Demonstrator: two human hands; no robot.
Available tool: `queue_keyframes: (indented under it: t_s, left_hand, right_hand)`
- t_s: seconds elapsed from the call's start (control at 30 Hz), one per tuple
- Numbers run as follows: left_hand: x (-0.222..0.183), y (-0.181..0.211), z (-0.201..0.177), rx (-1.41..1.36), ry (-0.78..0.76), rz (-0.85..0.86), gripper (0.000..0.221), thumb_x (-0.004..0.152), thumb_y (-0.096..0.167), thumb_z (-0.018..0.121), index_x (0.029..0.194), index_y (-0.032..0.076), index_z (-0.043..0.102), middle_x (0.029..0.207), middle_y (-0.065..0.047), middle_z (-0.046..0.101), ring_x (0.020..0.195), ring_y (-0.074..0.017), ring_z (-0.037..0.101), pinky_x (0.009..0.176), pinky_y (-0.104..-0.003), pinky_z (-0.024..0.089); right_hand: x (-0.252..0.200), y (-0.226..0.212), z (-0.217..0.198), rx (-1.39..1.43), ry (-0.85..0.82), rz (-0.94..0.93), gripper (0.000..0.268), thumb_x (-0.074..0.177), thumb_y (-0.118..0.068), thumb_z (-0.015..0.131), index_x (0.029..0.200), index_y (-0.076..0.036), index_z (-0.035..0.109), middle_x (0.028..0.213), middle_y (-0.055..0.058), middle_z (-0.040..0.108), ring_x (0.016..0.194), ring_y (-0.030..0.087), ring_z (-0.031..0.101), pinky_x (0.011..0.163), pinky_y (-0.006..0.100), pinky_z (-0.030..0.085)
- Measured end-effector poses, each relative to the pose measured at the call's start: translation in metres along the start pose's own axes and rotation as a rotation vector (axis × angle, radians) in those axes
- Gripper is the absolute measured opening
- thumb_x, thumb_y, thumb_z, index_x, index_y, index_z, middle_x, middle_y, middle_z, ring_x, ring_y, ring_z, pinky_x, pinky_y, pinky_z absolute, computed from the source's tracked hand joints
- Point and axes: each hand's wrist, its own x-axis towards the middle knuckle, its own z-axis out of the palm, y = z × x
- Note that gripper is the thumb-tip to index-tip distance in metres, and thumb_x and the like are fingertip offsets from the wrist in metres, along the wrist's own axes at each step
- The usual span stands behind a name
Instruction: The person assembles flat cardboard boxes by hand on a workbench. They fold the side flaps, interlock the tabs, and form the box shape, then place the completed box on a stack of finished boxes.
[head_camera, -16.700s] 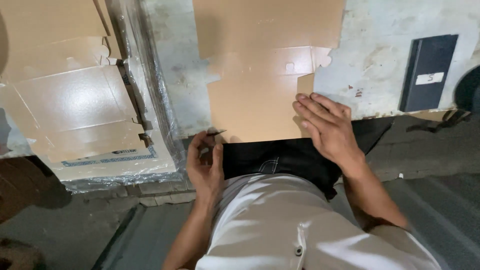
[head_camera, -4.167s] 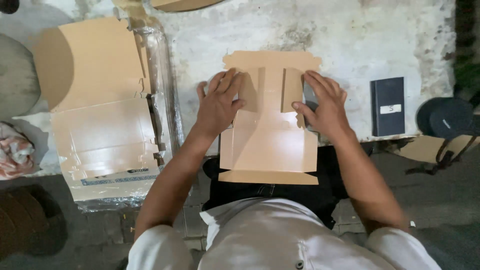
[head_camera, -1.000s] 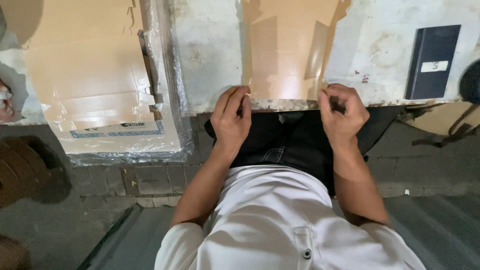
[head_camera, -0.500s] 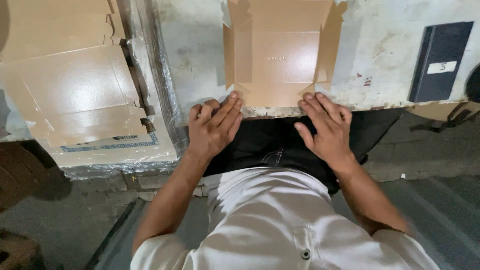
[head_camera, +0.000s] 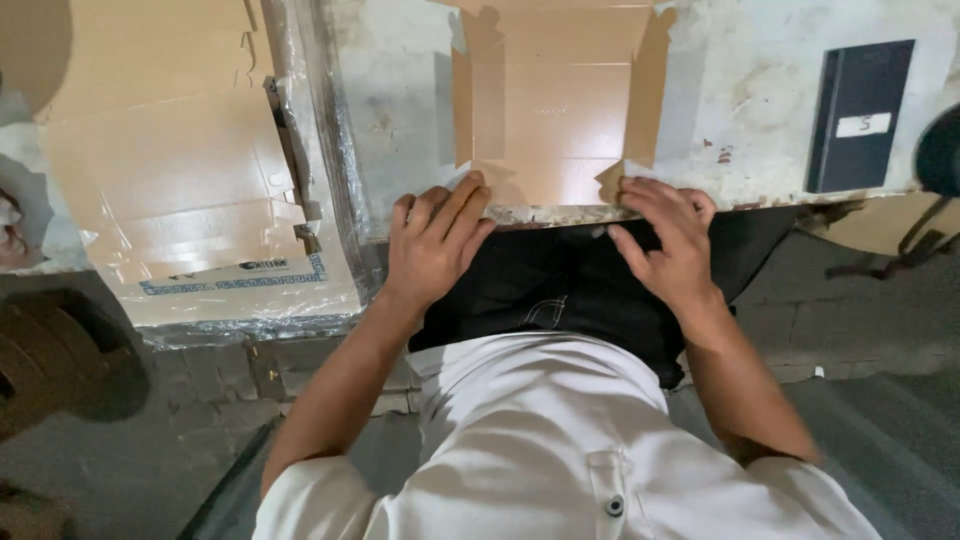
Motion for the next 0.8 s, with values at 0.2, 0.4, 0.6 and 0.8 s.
queue_keyframes:
  t_s: [0.2,0.4,0.6,0.8]
  left_hand:
    - [0.019,-0.003,-0.007,-0.059,-0.018,0.101,0.035,0.089,0.019,0.078,0.123,0.017,0.068,0.124,-0.01,0.063,0.101,-0.0289,0.063,0.071,-0.036,0.053]
    - [0.012,-0.027,0.007,-0.088,-0.05,0.196,0.008,0.092,0.012,0.071,0.097,0.006,0.069,0.103,-0.012,0.065,0.084,-0.0247,0.066,0.062,-0.028,0.053]
    - [0.034,-0.025,-0.027,0.065,-0.031,0.232,0.028,0.093,0.03,0.072,0.088,0.002,0.071,0.101,-0.012,0.062,0.094,-0.0267,0.06,0.069,-0.033,0.046]
    - [0.023,-0.041,-0.013,0.068,-0.128,0.313,0.035,0.101,0.038,0.063,0.094,0.004,0.07,0.107,-0.009,0.069,0.114,-0.0234,0.06,0.096,-0.045,0.036]
  right_hand:
    - [-0.002,0.005,-0.002,-0.081,0.012,-0.109,0.051,0.078,-0.01,0.088,0.122,0.001,0.066,0.119,0.012,0.066,0.11,0.03,0.062,0.091,0.039,0.04]
    - [0.019,-0.006,-0.007,-0.104,-0.002,-0.141,0.047,0.083,-0.007,0.085,0.125,-0.001,0.064,0.107,0.011,0.059,0.097,0.031,0.061,0.081,0.039,0.046]
    - [0.033,-0.016,-0.018,-0.436,0.085,-0.329,0.049,0.072,-0.013,0.095,0.116,-0.013,0.071,0.118,0.011,0.054,0.105,0.027,0.048,0.097,0.038,0.035]
    - [0.061,-0.017,-0.024,-0.398,-0.286,-0.34,0.034,0.086,-0.038,0.076,0.111,-0.017,0.069,0.121,0.003,0.069,0.117,0.018,0.059,0.102,0.047,0.026]
